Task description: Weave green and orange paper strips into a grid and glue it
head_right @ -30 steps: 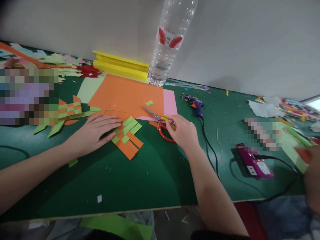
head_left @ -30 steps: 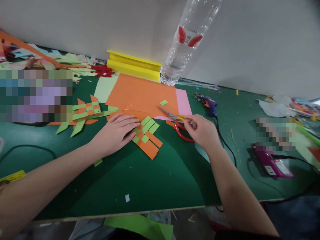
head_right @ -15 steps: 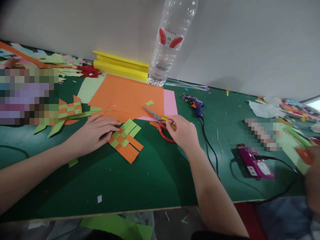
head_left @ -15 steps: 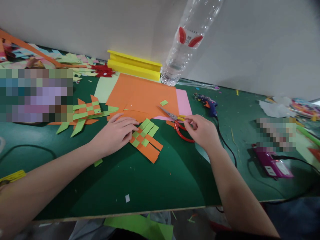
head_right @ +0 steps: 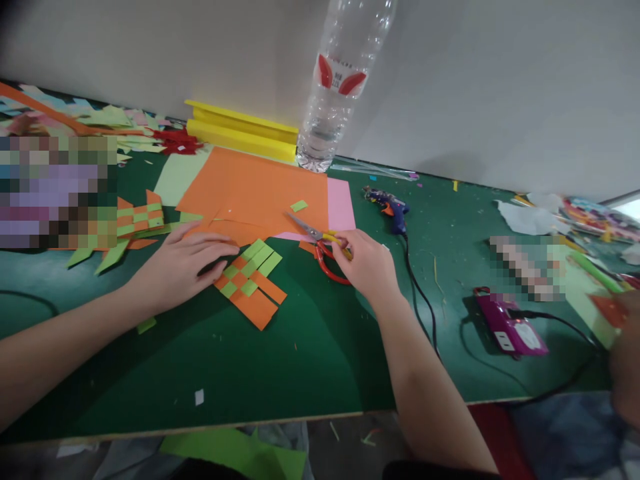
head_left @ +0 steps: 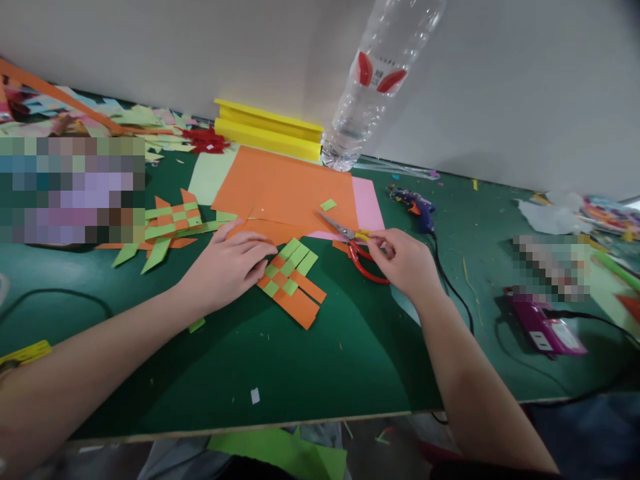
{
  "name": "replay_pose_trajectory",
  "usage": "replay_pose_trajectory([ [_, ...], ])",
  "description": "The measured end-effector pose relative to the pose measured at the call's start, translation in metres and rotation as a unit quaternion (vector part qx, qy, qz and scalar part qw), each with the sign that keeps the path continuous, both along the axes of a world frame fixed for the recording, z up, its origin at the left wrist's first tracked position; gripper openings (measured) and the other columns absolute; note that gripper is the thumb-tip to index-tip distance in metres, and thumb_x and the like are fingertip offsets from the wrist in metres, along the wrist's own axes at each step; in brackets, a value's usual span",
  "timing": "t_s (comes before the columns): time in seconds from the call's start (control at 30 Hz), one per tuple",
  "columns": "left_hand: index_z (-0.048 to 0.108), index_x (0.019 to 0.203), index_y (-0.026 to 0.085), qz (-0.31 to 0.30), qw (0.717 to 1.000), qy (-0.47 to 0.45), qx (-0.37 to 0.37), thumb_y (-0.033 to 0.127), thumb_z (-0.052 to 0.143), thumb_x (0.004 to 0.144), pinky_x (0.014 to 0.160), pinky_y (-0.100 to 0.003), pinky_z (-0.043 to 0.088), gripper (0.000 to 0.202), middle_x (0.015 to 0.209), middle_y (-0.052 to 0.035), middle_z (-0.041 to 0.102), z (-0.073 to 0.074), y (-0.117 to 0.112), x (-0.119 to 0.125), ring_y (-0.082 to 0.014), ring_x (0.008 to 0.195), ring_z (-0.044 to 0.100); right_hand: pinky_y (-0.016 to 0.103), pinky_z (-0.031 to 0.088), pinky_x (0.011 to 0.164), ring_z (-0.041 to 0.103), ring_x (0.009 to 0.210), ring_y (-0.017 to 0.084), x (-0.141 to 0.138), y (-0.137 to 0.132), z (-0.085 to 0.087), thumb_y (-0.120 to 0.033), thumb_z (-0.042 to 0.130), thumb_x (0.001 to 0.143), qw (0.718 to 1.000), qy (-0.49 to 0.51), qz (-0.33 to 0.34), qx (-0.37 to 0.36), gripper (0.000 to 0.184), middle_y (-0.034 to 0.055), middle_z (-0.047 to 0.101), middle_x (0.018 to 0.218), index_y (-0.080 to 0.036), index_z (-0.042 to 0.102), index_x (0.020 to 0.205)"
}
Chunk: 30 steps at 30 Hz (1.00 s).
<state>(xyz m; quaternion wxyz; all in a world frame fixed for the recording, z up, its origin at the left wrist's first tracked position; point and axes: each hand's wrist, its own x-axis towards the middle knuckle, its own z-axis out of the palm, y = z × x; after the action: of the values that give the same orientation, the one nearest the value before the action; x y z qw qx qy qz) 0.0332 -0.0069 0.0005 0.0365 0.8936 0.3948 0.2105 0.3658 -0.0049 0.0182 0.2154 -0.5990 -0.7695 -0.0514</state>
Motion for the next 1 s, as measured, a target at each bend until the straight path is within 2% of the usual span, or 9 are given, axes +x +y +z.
replay_pose_trajectory([
  [0.13,0.066,0.109,0.020,0.002,0.999,0.025,0.037,0.023,0.038,0.096,0.113,-0.051,0.029,0.031,0.110,-0.0090,0.074,0.002,0.000,0.000,-0.0234,0.107,0.067,0.027,0.040,0.055,0.059,0.061,0.015,0.000,0.000,0.000,-0.031,0.054,0.089,1.000,0.002,0.002,-0.003,0.021,0.0049,0.068,0.078,-0.019,0.069,0.097],
  [0.3,0.067,0.111,0.018,0.008,0.998,0.027,0.052,0.022,0.039,0.096,0.113,-0.055,0.028,0.032,0.110,-0.0116,0.074,0.002,0.000,0.000,-0.0277,0.109,0.066,0.027,0.041,0.055,0.059,0.061,0.015,0.002,0.000,-0.001,-0.033,0.054,0.089,1.000,0.003,0.001,-0.012,0.021,0.0052,0.069,0.080,-0.020,0.068,0.097],
  [0.47,0.065,0.112,0.018,0.007,0.996,0.051,0.071,0.026,0.038,0.099,0.113,-0.053,0.027,0.031,0.114,-0.0107,0.073,0.003,0.000,-0.001,-0.0272,0.112,0.065,0.027,0.041,0.056,0.058,0.060,0.014,0.001,0.000,-0.001,-0.032,0.055,0.089,1.000,0.005,-0.001,-0.016,0.020,0.0044,0.069,0.081,-0.019,0.068,0.097],
  [0.57,0.064,0.111,0.018,-0.043,0.994,0.027,0.099,0.026,0.043,0.099,0.111,-0.048,0.032,0.026,0.115,-0.0090,0.072,0.007,-0.002,0.002,-0.0250,0.110,0.065,0.027,0.041,0.056,0.057,0.061,0.014,0.001,0.000,-0.001,-0.031,0.056,0.088,1.000,0.004,-0.001,-0.017,0.020,0.0040,0.069,0.081,-0.019,0.068,0.098],
  [0.67,0.064,0.107,0.022,-0.148,0.980,0.001,0.130,0.024,0.047,0.099,0.105,-0.037,0.039,0.019,0.105,-0.0026,0.075,0.011,-0.008,0.008,-0.0179,0.102,0.065,0.026,0.041,0.055,0.057,0.060,0.014,0.001,0.001,-0.001,-0.031,0.056,0.088,1.000,0.001,0.000,-0.016,0.020,0.0037,0.069,0.080,-0.019,0.069,0.098],
  [0.73,0.063,0.103,0.022,-0.217,0.963,-0.011,0.157,0.017,0.044,0.100,0.102,-0.033,0.040,0.020,0.101,0.0005,0.075,0.013,-0.014,0.012,-0.0137,0.097,0.065,0.026,0.041,0.055,0.057,0.060,0.014,0.001,0.001,-0.002,-0.030,0.057,0.088,1.000,0.001,0.000,-0.015,0.020,0.0037,0.069,0.081,-0.018,0.069,0.098],
  [0.83,0.062,0.103,0.023,-0.244,0.957,0.004,0.159,0.009,0.040,0.100,0.102,-0.030,0.040,0.026,0.101,0.0021,0.074,0.014,-0.023,0.018,-0.0114,0.096,0.064,0.026,0.040,0.055,0.057,0.060,0.013,0.001,0.001,-0.002,-0.030,0.057,0.088,1.000,0.001,0.001,-0.015,0.020,0.0038,0.069,0.081,-0.018,0.069,0.099],
  [1.0,0.064,0.105,0.020,-0.247,0.958,0.002,0.149,0.013,0.043,0.101,0.101,-0.034,0.041,0.022,0.110,-0.0003,0.074,0.010,-0.028,0.022,-0.0149,0.102,0.064,0.026,0.040,0.055,0.057,0.059,0.014,0.001,0.001,-0.002,-0.030,0.058,0.088,1.000,-0.001,0.004,-0.013,0.019,0.0036,0.068,0.078,-0.018,0.069,0.098],
])
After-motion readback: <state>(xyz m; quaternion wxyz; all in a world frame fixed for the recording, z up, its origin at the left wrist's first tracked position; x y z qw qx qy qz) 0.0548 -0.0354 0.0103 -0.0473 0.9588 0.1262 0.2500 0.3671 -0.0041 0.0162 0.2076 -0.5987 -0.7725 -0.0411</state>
